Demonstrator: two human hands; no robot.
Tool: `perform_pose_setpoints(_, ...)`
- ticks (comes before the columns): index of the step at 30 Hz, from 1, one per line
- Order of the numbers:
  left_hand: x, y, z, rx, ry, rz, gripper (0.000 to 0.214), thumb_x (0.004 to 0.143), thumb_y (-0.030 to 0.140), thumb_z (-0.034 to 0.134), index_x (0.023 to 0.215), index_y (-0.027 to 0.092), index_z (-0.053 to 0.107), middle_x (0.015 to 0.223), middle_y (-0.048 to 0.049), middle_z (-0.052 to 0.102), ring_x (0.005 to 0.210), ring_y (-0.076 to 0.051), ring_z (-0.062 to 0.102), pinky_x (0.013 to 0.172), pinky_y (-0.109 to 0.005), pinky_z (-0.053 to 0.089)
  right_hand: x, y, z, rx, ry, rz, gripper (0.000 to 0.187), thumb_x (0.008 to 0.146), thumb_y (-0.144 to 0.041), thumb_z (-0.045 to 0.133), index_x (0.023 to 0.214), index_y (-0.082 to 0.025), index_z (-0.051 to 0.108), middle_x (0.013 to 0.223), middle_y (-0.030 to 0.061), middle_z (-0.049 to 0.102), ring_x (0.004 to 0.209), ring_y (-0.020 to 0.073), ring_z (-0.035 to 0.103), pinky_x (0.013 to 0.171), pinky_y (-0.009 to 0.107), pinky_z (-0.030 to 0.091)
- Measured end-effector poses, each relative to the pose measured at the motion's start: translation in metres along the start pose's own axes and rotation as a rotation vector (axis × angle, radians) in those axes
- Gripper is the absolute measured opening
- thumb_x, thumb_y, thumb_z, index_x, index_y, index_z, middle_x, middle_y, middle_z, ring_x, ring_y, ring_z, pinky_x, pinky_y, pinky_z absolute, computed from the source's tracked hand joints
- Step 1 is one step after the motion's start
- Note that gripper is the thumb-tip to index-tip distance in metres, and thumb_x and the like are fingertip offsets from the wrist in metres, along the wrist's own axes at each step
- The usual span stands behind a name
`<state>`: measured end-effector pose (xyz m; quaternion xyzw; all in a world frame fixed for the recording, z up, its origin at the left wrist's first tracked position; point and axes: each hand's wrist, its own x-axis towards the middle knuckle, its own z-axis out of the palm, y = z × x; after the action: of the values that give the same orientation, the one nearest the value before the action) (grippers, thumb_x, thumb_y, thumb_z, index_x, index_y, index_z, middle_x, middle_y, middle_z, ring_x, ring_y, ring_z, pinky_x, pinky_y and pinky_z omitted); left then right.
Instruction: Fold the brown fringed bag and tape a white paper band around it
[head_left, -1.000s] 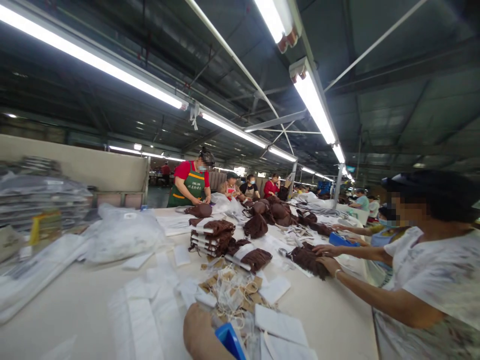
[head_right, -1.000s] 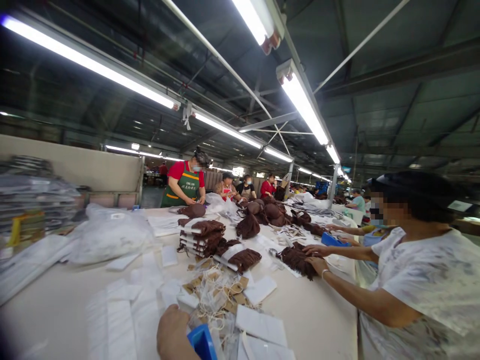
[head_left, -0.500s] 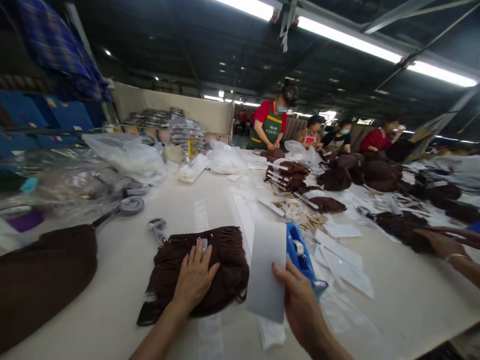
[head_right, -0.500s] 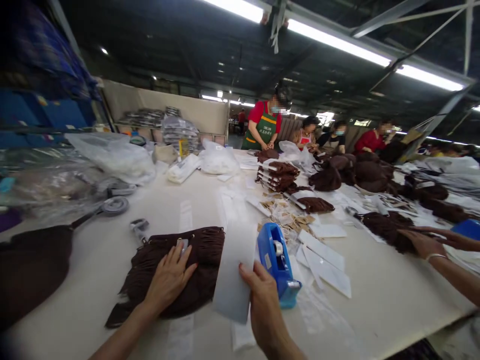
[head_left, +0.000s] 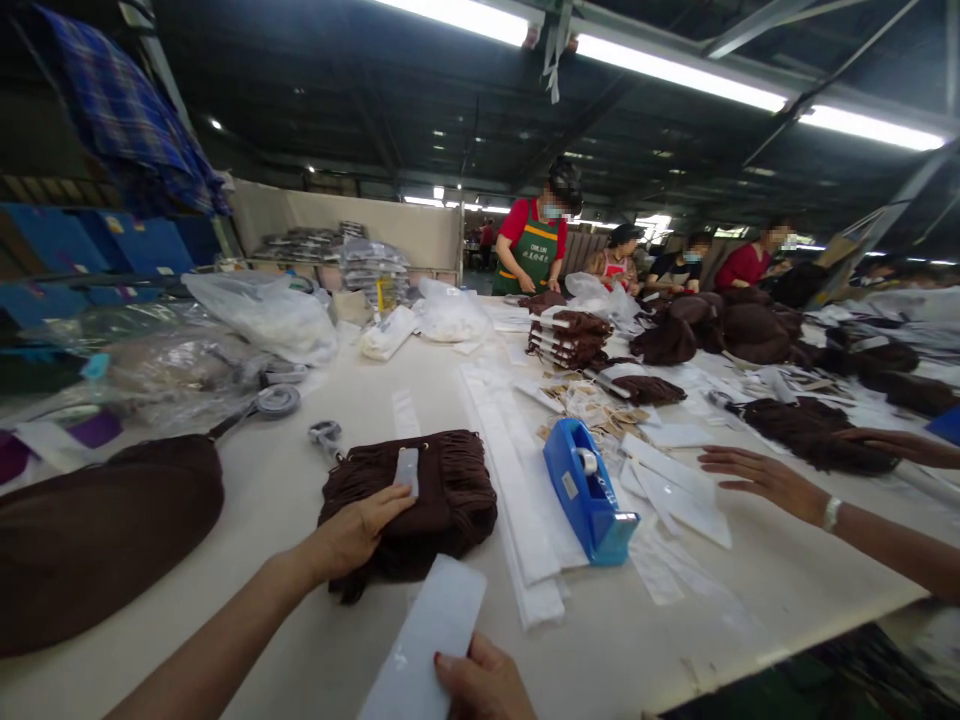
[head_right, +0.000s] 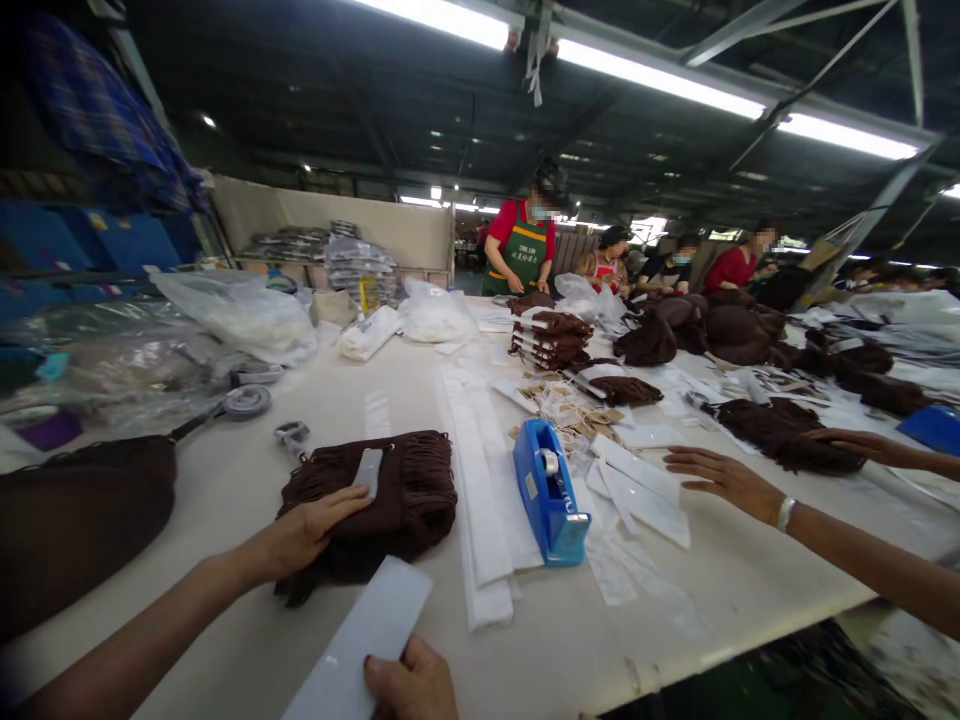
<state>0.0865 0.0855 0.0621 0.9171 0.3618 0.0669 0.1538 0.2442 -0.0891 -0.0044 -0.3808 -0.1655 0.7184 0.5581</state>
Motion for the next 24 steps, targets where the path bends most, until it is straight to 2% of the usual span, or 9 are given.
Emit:
perform_pose_setpoints(2,0.007,-0.002,-0.009,-0.054,-0.029,-0.016,0.068,0.058,-0.003,0.033,0.119,0.020,0.053,0.128,-0.0012,0.052,0.119,-0.013,0.046,0.105,-0.031,0.032,0.006,-0.003,0.012,-0.023,0.042,0.058,0.045,0.053,-0.042,0.073,0.082,-0.011,0.058,0.054,0.0016,0.060,0.036,0.0091,0.048,0.034,0.017,0.029)
perform_pose_setpoints(3,0.010,-0.002,-0.013,-0.068,-0.039,-0.016,0.069,0.057,-0.003,0.032,0.117,0.021,0.055,0.124,0.0003,0.055,0.116,-0.013,0.049,0.103,-0.030,0.034,0.010,-0.006,0.017,-0.025,0.086,0.075,0.044,0.053,-0.041,0.074,0.082,-0.012,0.056,0.055,0.0011,0.060,0.038,0.0088,0.049,0.034,0.016,0.030)
perform_pose_setpoints(7,0.014,0.003,-0.025,-0.098,-0.074,0.006,0.072,0.053,-0.001,0.031,0.116,0.024,0.055,0.121,0.0042,0.058,0.111,-0.011,0.053,0.100,-0.027,0.036,0.024,-0.022,0.034,0.050,0.258,-0.045,0.037,0.056,-0.039,0.073,0.074,-0.015,0.050,0.060,0.0001,0.059,0.054,0.0110,0.059,0.049,0.019,0.045)
perform_pose_setpoints(10,0.014,0.007,-0.028,-0.082,-0.094,0.007,0.072,0.053,-0.002,0.030,0.116,0.022,0.055,0.123,0.0020,0.055,0.114,-0.012,0.050,0.101,-0.027,0.035,0.040,-0.028,0.044,0.088,0.332,-0.097,0.026,0.063,-0.035,0.066,0.067,-0.018,0.047,0.062,0.0004,0.059,0.061,0.0137,0.062,0.057,0.022,0.049)
perform_pose_setpoints(16,0.011,0.009,-0.026,0.007,-0.164,-0.001,0.075,0.056,-0.004,0.031,0.123,0.024,0.050,0.135,-0.0011,0.042,0.122,-0.013,0.042,0.103,-0.031,0.032,0.068,-0.021,0.055,0.052,0.360,-0.131,0.014,0.073,-0.030,0.053,0.067,-0.022,0.042,0.068,0.0023,0.060,0.071,0.0175,0.064,0.069,0.028,0.051)
perform_pose_setpoints(21,0.001,0.017,-0.017,0.108,-0.218,-0.009,0.074,0.060,-0.005,0.033,0.130,0.017,0.040,0.141,-0.0104,0.031,0.129,-0.017,0.029,0.106,-0.035,0.027,0.076,-0.019,0.054,0.053,0.367,-0.130,0.013,0.070,-0.027,0.052,0.065,-0.023,0.042,0.064,-0.0004,0.057,0.066,0.0159,0.064,0.067,0.027,0.051)
perform_pose_setpoints(24,-0.006,0.032,-0.010,0.224,-0.250,-0.025,0.074,0.062,0.002,0.044,0.134,0.015,0.033,0.142,-0.0168,0.025,0.132,-0.025,0.022,0.107,-0.043,0.024,0.076,-0.025,0.052,-0.011,0.339,-0.112,0.007,0.068,-0.023,0.050,0.067,-0.022,0.043,0.066,-0.0005,0.059,0.064,0.0146,0.063,0.064,0.027,0.051)
